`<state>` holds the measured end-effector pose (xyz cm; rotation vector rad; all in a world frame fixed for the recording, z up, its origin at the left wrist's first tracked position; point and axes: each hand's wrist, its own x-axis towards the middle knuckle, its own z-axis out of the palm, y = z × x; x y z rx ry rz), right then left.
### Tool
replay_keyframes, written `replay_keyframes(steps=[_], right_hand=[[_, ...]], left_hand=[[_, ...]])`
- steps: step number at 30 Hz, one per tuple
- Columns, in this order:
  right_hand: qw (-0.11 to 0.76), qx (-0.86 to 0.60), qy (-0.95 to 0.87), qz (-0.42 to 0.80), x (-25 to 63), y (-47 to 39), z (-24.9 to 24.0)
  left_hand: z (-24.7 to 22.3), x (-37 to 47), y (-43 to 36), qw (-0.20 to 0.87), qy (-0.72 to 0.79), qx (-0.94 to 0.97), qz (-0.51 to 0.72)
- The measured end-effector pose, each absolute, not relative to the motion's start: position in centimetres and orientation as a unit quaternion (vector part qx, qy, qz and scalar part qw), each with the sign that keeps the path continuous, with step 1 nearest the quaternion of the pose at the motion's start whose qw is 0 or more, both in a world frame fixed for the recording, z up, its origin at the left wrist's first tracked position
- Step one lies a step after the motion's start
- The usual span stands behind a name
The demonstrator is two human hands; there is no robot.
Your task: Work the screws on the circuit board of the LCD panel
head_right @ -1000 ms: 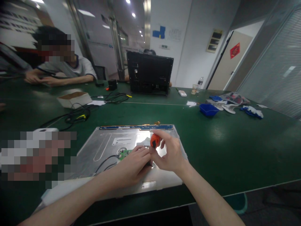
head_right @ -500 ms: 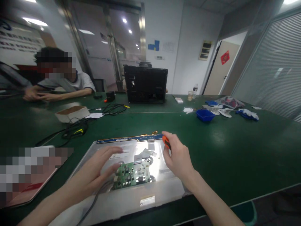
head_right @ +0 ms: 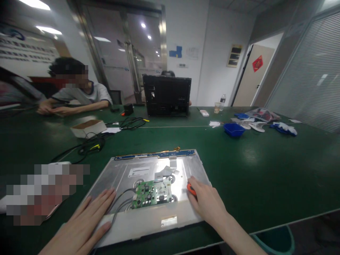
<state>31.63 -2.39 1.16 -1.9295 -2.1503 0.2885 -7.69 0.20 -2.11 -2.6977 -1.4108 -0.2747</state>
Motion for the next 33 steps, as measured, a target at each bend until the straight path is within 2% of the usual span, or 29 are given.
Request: replay_keyframes(steps=[5, 11, 15, 18, 22, 27, 33], right_hand=[[0.099, -0.689, -0.715, 0.072, 33.2, -2.5, 0.8], [0.060, -0.754, -0.652, 0.047, 36.6, -2.2, 1.7], [0.065, -0.780, -0.620, 0.044, 37.6, -1.2, 2.3], [0.091, -0.789, -0.608, -0.001, 38.6, -0.3, 1.9], [0.100, -0.774, -0.624, -0.037, 41.1, 0.7, 0.7], [0.158, -0.763, -0.626, -0.041, 44.7, 1.0, -0.6], [0.110, -0.769, -0.628, -0.046, 47.9, 0.6, 0.1]], left_hand=[[-1.8, -5.3, 1.1, 0.027, -0.454, -0.886, -0.094], [0.2, 1.3, 1.5, -0.073, -0.443, -0.892, -0.040], [2.4, 6.2, 1.1, -0.123, -0.431, -0.894, -0.020], [3.3, 9.0, 0.7, -0.148, -0.412, -0.899, -0.020], [3.0, 12.0, 0.5, -0.136, -0.379, -0.915, -0.026], [1.7, 14.9, 0.5, -0.126, -0.363, -0.923, -0.028], [0.7, 18.3, 0.4, -0.098, -0.349, -0.930, -0.058]])
